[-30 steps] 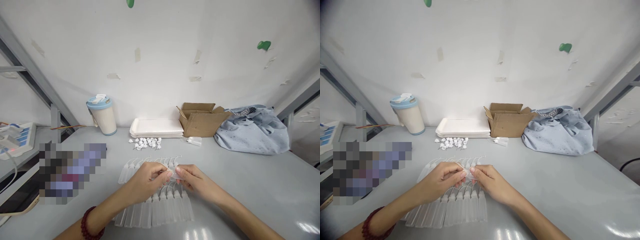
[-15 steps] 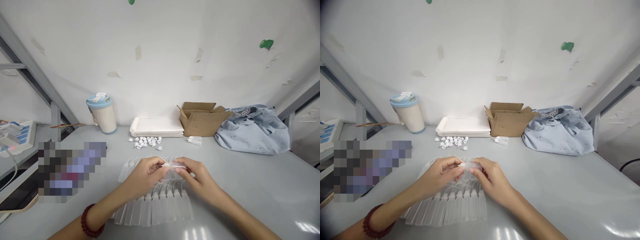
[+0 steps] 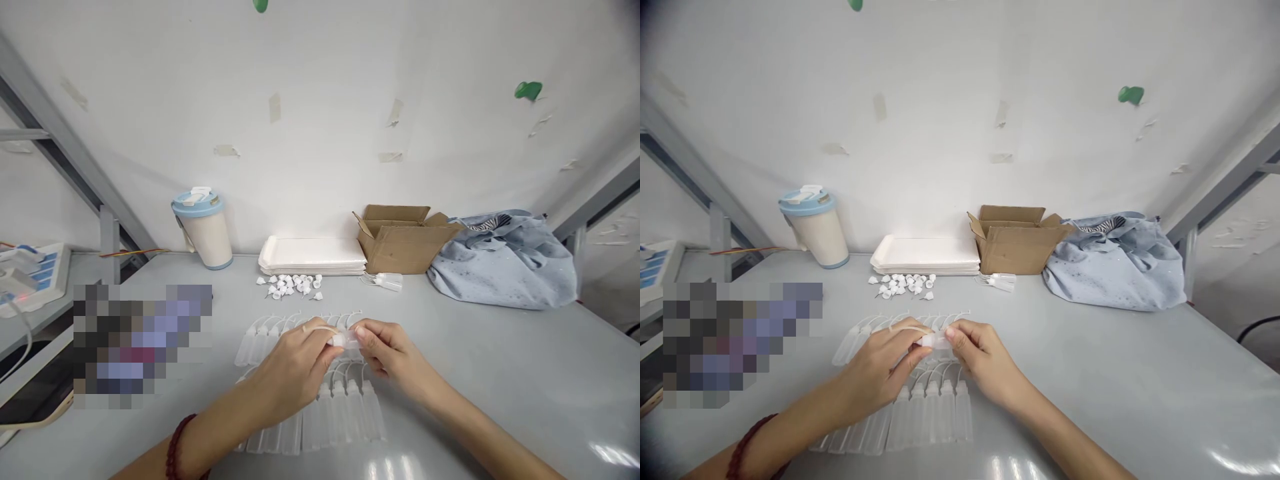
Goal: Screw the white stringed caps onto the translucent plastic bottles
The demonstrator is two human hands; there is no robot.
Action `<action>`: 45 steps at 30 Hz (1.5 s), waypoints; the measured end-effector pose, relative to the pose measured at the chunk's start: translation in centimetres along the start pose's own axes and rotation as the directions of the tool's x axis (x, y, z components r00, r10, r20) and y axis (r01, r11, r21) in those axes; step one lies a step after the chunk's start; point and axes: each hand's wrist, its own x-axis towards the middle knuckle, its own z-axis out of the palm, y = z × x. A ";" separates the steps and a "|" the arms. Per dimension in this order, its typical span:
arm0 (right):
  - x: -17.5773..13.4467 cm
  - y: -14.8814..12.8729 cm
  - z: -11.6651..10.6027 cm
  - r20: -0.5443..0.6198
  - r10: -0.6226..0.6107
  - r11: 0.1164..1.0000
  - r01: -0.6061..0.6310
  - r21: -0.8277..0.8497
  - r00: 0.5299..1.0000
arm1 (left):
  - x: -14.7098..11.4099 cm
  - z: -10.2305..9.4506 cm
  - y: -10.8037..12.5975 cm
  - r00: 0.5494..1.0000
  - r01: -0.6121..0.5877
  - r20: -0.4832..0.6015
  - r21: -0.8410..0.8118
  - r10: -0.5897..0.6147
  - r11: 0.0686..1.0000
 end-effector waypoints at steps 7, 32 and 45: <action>-0.4 -0.3 0.1 -0.053 -0.164 0.964 0.149 -0.222 0.985 | 0.7 -1.2 0.6 0.901 0.421 0.255 -0.318 -0.351 0.850; -0.2 0.3 0.2 0.121 0.121 0.974 -0.141 0.177 0.985 | -0.5 -0.3 0.1 0.986 -0.130 0.130 0.231 0.102 0.964; -0.5 0.7 -0.2 0.029 -0.705 0.550 0.572 -0.609 0.708 | 0.7 -1.1 0.7 0.937 0.348 0.103 -0.338 -0.333 0.874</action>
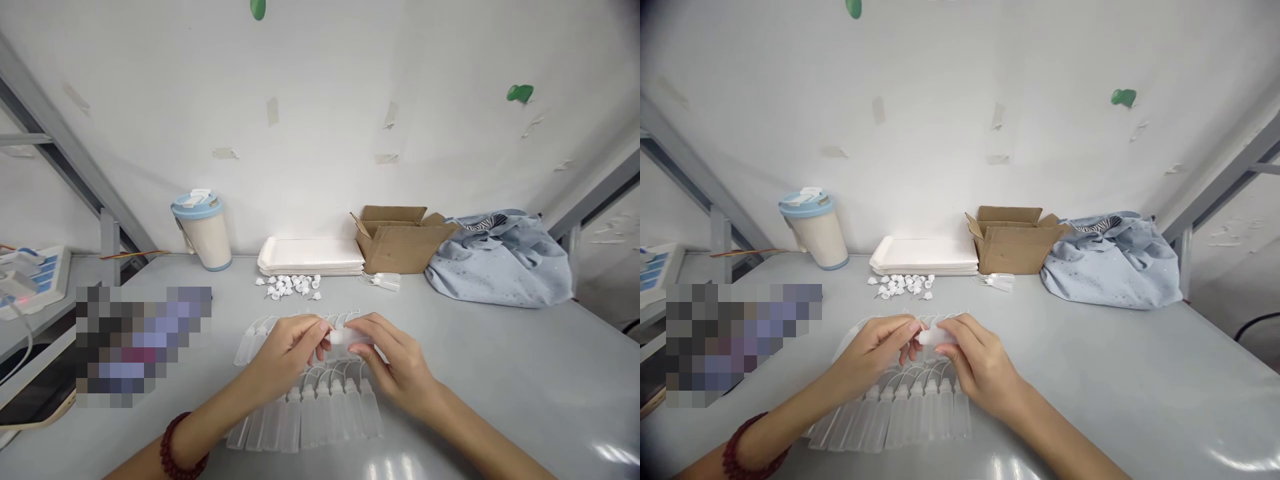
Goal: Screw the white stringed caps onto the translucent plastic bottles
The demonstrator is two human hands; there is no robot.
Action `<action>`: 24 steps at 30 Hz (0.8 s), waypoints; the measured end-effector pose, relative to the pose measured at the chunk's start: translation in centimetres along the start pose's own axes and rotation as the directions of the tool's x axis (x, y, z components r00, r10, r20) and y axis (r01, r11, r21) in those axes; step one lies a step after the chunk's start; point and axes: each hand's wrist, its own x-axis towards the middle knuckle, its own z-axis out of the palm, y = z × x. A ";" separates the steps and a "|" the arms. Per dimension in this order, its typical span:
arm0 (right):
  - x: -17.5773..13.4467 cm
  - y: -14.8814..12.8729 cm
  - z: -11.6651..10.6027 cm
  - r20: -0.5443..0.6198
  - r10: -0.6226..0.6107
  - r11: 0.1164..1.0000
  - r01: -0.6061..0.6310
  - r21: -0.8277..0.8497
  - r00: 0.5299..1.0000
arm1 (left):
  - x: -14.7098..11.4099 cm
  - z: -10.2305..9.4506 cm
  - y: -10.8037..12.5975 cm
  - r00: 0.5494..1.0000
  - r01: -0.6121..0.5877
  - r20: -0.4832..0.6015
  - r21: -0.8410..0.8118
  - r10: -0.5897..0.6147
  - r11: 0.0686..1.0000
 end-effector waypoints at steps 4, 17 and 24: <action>0.1 0.1 -0.2 -0.048 -0.037 0.999 0.036 -0.025 0.998 | 0.0 -0.2 0.2 0.998 0.013 0.058 -0.021 -0.012 1.000; 0.5 3.8 -1.5 0.034 0.187 0.953 -0.173 -0.250 0.982 | 0.8 -0.8 -0.5 0.995 0.021 -0.099 0.317 0.012 0.948; 0.1 10.9 -4.4 -0.019 0.317 0.788 -0.274 -0.552 0.948 | 3.7 -2.7 -1.9 0.993 -0.015 -0.083 0.598 0.081 0.801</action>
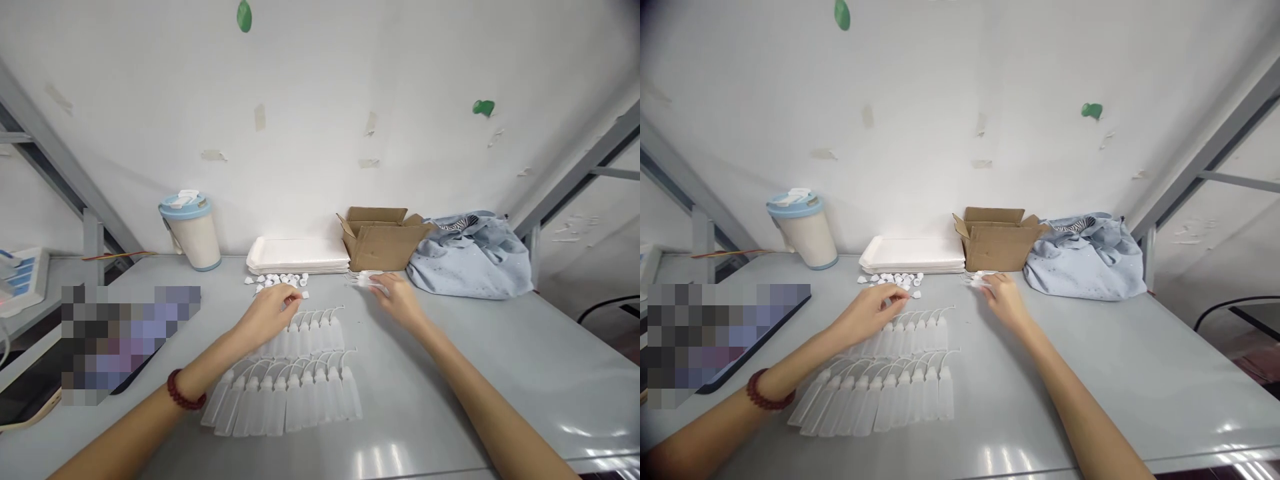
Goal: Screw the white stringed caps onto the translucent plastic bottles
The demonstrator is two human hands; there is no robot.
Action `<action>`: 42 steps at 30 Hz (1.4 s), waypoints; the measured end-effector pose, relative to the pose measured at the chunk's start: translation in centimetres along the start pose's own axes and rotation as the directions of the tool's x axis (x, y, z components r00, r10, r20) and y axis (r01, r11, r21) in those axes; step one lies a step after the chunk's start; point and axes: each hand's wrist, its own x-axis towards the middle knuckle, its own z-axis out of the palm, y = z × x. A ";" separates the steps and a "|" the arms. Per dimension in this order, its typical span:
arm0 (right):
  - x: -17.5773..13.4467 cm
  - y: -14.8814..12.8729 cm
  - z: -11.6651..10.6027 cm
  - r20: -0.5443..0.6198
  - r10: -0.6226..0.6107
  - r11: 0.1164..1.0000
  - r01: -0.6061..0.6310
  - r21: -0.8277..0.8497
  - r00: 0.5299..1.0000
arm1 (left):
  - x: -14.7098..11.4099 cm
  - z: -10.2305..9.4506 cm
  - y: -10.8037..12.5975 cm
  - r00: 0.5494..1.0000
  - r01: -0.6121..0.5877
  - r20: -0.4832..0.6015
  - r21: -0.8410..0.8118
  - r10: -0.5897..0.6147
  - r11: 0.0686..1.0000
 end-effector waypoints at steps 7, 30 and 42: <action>0.0 1.4 0.7 0.009 0.042 0.993 -0.041 -0.108 0.999 | 3.6 1.0 -1.3 0.992 -0.115 0.069 0.125 0.107 0.985; -2.1 -8.5 -1.7 0.530 0.029 0.933 -0.213 0.291 0.848 | -0.3 -0.4 -0.8 0.996 -0.022 -0.086 -0.042 0.018 0.999; -1.6 -9.1 -0.5 0.443 0.258 0.943 -0.324 0.078 0.858 | -3.3 0.9 -1.0 0.902 -0.290 -0.305 0.094 0.305 0.952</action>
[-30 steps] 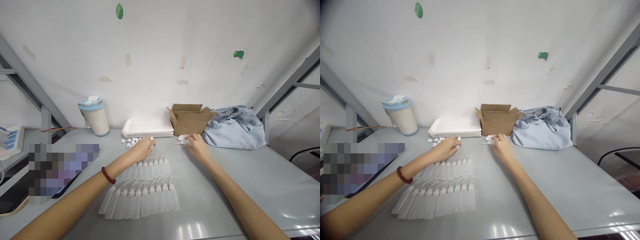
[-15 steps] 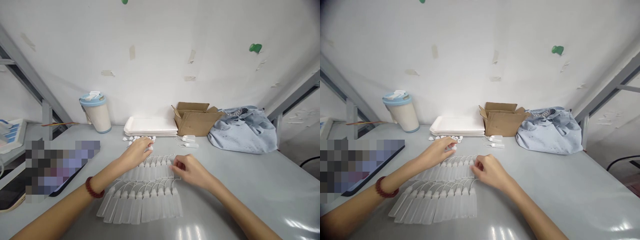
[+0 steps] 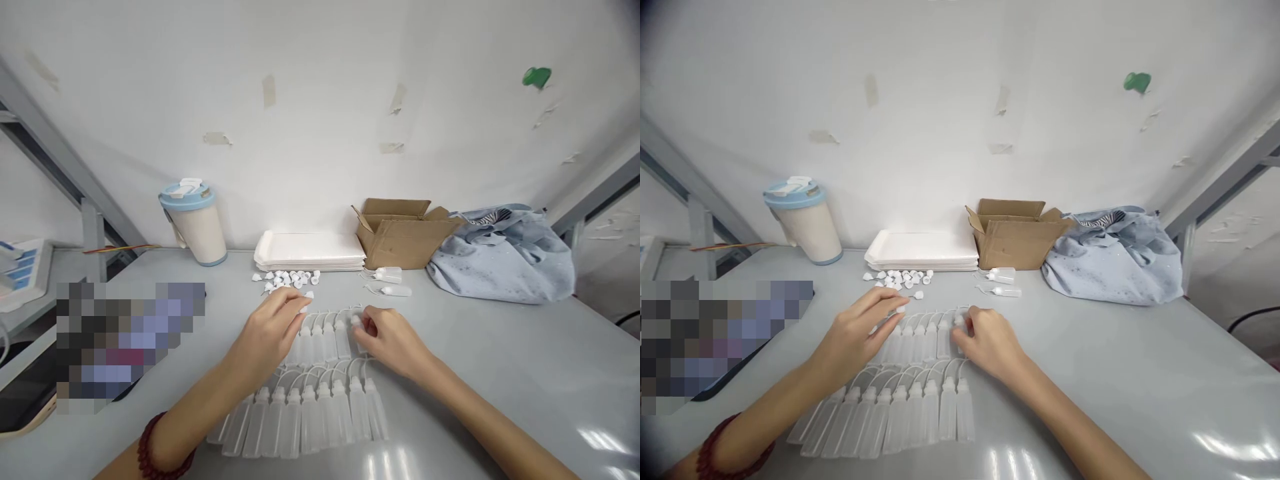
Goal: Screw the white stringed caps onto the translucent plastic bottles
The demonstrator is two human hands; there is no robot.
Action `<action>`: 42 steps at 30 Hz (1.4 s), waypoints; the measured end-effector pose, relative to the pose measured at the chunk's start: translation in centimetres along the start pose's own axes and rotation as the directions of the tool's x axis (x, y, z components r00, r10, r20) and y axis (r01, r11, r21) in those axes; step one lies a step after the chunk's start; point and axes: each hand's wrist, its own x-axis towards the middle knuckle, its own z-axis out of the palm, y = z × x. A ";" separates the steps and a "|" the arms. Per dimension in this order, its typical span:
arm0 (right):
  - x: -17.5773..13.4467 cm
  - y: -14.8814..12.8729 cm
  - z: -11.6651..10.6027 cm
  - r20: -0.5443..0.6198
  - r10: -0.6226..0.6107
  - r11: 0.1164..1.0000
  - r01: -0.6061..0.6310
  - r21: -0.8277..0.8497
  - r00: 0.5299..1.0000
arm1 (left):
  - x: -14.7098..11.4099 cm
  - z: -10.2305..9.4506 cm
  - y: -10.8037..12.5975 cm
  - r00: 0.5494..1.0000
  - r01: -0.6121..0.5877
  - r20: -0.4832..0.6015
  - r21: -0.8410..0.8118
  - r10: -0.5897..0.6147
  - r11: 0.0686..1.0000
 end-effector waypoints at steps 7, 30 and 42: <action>-0.8 0.0 -0.6 -0.082 -0.082 0.911 0.108 0.398 0.993 | 0.3 -0.3 1.6 0.936 0.348 0.155 -0.263 -0.316 0.900; -2.6 -2.1 -0.2 0.262 -0.251 0.433 -0.134 0.892 0.932 | 0.7 -0.8 3.0 0.861 0.507 0.406 -0.628 -0.307 0.591; -2.9 -1.9 -0.3 0.237 -0.245 0.551 -0.066 0.832 0.940 | 0.4 -0.2 3.1 0.840 0.541 0.429 -0.612 -0.332 0.577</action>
